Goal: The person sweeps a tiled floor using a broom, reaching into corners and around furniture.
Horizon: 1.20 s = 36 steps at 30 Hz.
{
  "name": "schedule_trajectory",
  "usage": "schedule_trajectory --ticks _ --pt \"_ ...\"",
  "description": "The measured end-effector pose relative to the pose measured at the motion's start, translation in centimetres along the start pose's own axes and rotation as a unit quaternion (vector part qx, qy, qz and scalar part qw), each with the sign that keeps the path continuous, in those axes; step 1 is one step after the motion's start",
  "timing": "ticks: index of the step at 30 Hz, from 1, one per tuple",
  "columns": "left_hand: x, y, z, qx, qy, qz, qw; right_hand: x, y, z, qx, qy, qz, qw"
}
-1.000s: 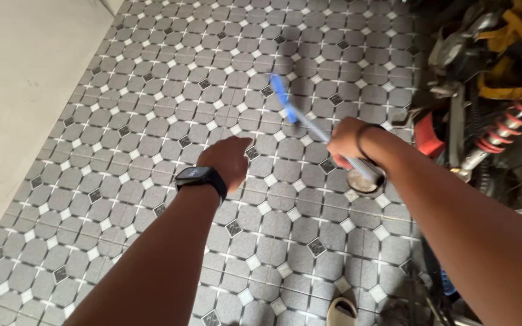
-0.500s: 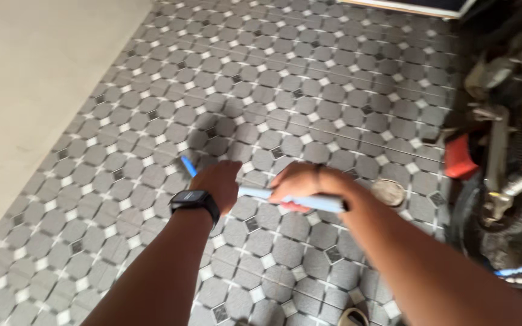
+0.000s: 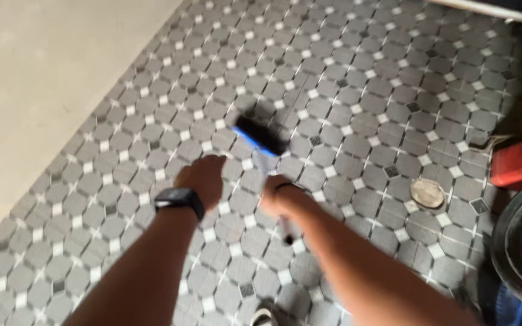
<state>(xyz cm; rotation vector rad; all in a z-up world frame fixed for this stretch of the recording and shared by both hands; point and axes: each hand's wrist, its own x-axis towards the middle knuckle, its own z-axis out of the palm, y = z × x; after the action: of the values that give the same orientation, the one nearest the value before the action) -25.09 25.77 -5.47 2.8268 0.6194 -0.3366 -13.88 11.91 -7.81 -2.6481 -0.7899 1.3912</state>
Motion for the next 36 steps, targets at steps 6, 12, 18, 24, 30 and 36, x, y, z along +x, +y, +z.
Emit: schedule_trajectory --ticks 6,12,18,24,30,36 --pt "-1.5 -3.0 -0.6 0.021 -0.005 -0.019 1.000 -0.9 -0.8 0.9 0.239 -0.088 -0.138 0.957" --pt "-1.0 -0.9 -3.1 0.028 -0.023 -0.010 0.999 -2.2 9.1 -6.6 0.306 -0.007 -0.023 0.952" --pt "-0.8 2.1 -2.1 0.000 -0.027 0.018 0.999 0.6 16.2 -4.6 0.097 0.080 0.099 0.987" --pt "-1.6 4.7 0.4 0.028 -0.050 0.054 0.997 -3.0 12.5 3.0 -0.061 -0.044 -0.033 0.997" --pt "-2.6 9.9 1.5 0.012 -0.036 0.102 0.994 -12.3 17.9 -2.2 0.465 -0.106 -0.052 0.877" --pt "-4.3 14.5 1.5 0.009 -0.047 0.134 0.990 -12.8 29.5 -1.2 0.189 0.131 0.120 0.966"
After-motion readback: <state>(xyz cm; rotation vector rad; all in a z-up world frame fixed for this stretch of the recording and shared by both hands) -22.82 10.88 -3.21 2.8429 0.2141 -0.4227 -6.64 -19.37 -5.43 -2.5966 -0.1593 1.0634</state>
